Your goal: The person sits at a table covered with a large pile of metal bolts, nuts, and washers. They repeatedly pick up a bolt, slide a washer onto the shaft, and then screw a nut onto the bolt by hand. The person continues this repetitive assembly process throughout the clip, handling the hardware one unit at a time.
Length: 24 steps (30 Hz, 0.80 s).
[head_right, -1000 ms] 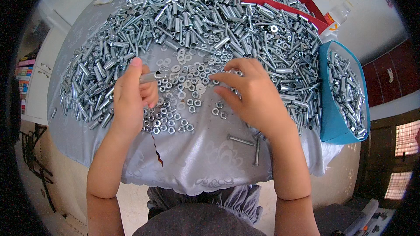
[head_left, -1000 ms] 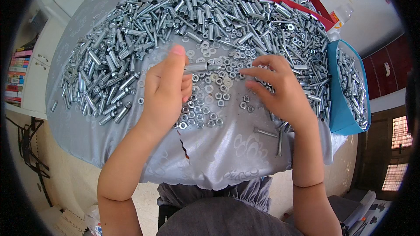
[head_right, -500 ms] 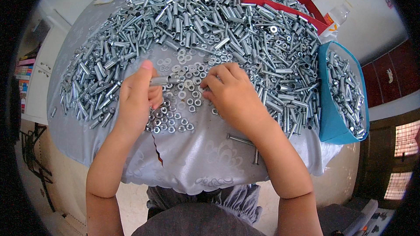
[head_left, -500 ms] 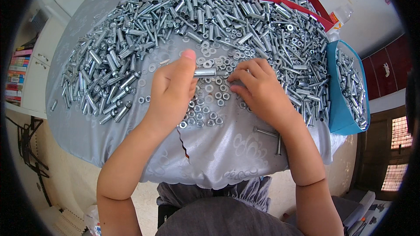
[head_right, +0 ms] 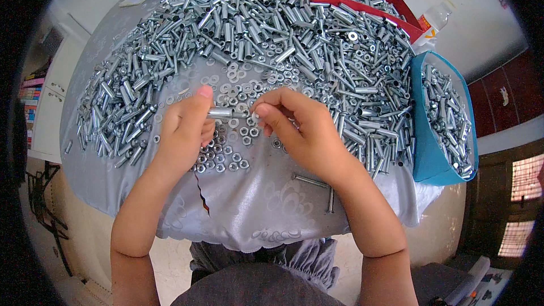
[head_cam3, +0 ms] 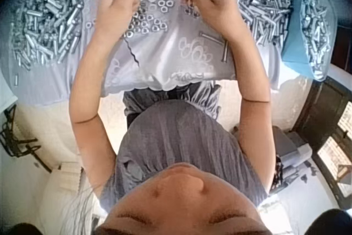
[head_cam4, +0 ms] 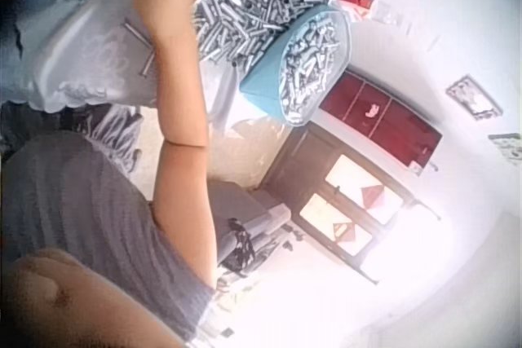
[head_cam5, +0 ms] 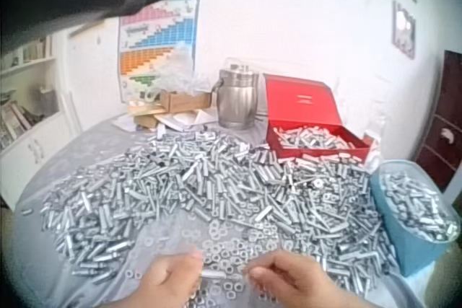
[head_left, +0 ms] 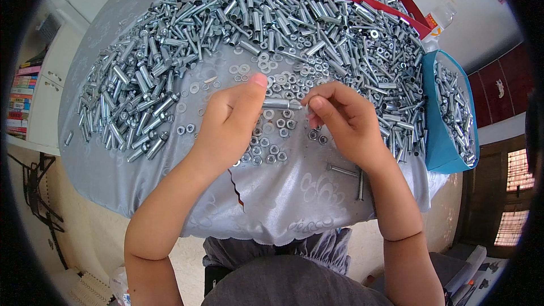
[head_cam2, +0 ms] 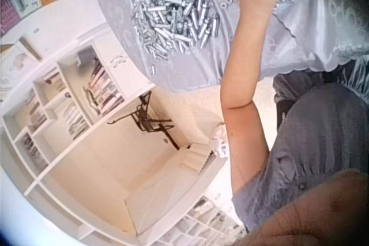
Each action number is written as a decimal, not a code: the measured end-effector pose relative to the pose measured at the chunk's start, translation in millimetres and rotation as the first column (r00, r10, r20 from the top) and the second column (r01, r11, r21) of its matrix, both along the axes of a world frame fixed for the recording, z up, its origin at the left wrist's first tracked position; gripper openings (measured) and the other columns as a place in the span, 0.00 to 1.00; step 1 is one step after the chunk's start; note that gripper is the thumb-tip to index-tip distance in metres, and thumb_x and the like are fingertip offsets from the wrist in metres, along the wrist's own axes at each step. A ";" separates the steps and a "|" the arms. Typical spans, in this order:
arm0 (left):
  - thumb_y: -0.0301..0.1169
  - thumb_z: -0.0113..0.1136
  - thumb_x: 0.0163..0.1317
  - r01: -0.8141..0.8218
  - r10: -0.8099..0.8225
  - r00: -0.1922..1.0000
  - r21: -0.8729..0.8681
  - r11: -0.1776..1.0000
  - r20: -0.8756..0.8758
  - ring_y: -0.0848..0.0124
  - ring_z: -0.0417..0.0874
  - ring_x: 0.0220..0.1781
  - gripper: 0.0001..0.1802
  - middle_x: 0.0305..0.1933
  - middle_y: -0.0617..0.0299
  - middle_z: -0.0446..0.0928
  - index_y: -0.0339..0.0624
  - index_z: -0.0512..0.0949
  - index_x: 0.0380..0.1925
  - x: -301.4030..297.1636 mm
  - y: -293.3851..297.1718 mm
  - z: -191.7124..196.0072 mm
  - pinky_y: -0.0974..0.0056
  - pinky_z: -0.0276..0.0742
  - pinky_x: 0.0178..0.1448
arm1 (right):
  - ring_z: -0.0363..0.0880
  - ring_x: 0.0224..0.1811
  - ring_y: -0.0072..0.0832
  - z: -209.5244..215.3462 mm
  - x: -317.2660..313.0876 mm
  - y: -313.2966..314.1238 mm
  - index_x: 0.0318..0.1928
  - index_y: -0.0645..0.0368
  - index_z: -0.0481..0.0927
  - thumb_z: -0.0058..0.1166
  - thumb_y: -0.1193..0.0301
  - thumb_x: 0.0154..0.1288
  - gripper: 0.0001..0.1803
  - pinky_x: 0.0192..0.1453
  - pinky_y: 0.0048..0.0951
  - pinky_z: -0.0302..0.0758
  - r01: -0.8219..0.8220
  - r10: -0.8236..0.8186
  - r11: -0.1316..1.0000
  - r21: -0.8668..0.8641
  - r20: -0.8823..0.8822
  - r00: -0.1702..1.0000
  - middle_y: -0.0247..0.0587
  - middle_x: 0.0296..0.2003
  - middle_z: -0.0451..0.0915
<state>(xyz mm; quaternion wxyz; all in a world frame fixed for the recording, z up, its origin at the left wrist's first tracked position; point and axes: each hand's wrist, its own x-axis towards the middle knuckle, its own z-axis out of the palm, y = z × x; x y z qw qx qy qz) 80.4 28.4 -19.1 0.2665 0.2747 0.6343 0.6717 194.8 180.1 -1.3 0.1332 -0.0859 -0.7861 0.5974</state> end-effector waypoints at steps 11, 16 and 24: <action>0.47 0.44 0.64 0.059 -0.057 0.996 -0.032 0.998 0.068 0.84 0.53 0.12 0.24 0.12 0.74 0.53 0.47 0.61 0.13 0.6 -0.1 3.3 0.74 0.51 0.17 | 0.74 0.31 0.18 5.1 2.5 0.2 0.39 0.66 0.74 0.52 0.78 0.59 0.08 0.35 0.17 0.70 -0.099 0.085 0.955 -0.278 -0.065 0.994 0.35 0.31 0.76; 0.47 0.42 0.65 0.135 -0.131 0.983 -0.026 0.990 0.130 0.82 0.53 0.12 0.24 0.11 0.73 0.53 0.45 0.63 0.15 1.1 -0.1 4.8 0.74 0.53 0.18 | 0.75 0.31 0.19 5.2 2.4 -0.8 0.39 0.67 0.74 0.54 0.79 0.57 0.09 0.36 0.19 0.72 -0.143 0.114 0.916 -0.375 -0.101 0.988 0.36 0.32 0.76; 0.47 0.42 0.66 0.219 -0.229 0.956 0.075 0.973 0.184 0.85 0.52 0.15 0.25 0.13 0.76 0.55 0.47 0.61 0.13 0.0 -1.4 4.7 0.74 0.48 0.18 | 0.77 0.31 0.20 3.3 4.8 -3.6 0.34 0.65 0.79 0.59 0.77 0.53 0.07 0.36 0.19 0.74 0.063 -0.060 0.998 0.010 -0.182 0.982 0.38 0.31 0.78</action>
